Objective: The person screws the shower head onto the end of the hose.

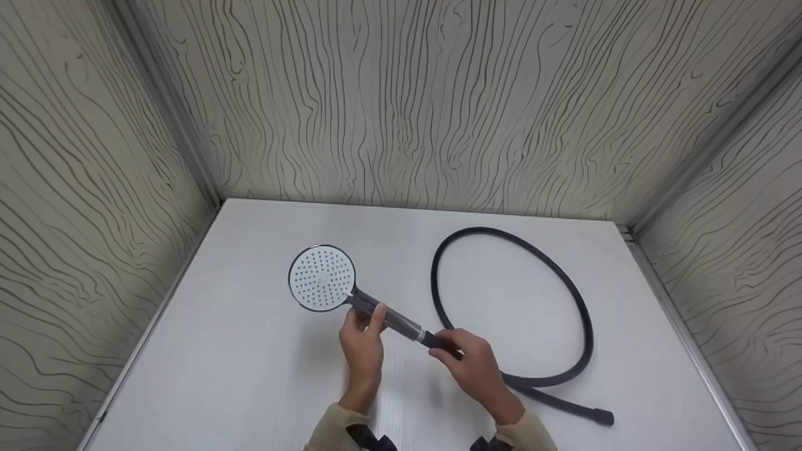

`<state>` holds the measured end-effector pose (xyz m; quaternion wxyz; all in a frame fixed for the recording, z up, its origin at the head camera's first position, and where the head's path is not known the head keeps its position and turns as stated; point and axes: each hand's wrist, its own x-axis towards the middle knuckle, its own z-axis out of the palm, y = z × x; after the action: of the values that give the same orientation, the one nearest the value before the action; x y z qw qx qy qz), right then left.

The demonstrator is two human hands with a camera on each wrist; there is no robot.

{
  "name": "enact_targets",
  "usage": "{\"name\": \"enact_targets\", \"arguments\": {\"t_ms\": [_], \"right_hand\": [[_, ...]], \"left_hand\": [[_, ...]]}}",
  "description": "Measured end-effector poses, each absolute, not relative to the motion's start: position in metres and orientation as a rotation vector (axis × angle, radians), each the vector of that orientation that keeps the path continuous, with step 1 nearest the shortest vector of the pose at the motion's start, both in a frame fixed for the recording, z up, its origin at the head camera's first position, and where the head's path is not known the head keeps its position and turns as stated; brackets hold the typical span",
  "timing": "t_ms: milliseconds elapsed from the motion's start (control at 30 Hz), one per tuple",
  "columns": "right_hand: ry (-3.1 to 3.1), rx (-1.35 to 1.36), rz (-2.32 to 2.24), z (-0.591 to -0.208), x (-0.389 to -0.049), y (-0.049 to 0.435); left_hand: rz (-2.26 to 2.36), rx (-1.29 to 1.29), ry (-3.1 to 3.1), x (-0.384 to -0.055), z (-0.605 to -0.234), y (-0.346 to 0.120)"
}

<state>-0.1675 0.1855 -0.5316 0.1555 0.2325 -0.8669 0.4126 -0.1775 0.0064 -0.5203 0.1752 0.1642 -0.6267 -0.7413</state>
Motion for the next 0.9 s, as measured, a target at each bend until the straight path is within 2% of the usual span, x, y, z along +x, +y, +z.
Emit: {"name": "enact_targets", "arguments": {"t_ms": [900], "right_hand": [[-2.462,0.727,1.245,-0.5391,-0.1678,0.1874]], "left_hand": [[-2.183,0.453,-1.835,-0.1736,-0.5271,0.0034]]}}
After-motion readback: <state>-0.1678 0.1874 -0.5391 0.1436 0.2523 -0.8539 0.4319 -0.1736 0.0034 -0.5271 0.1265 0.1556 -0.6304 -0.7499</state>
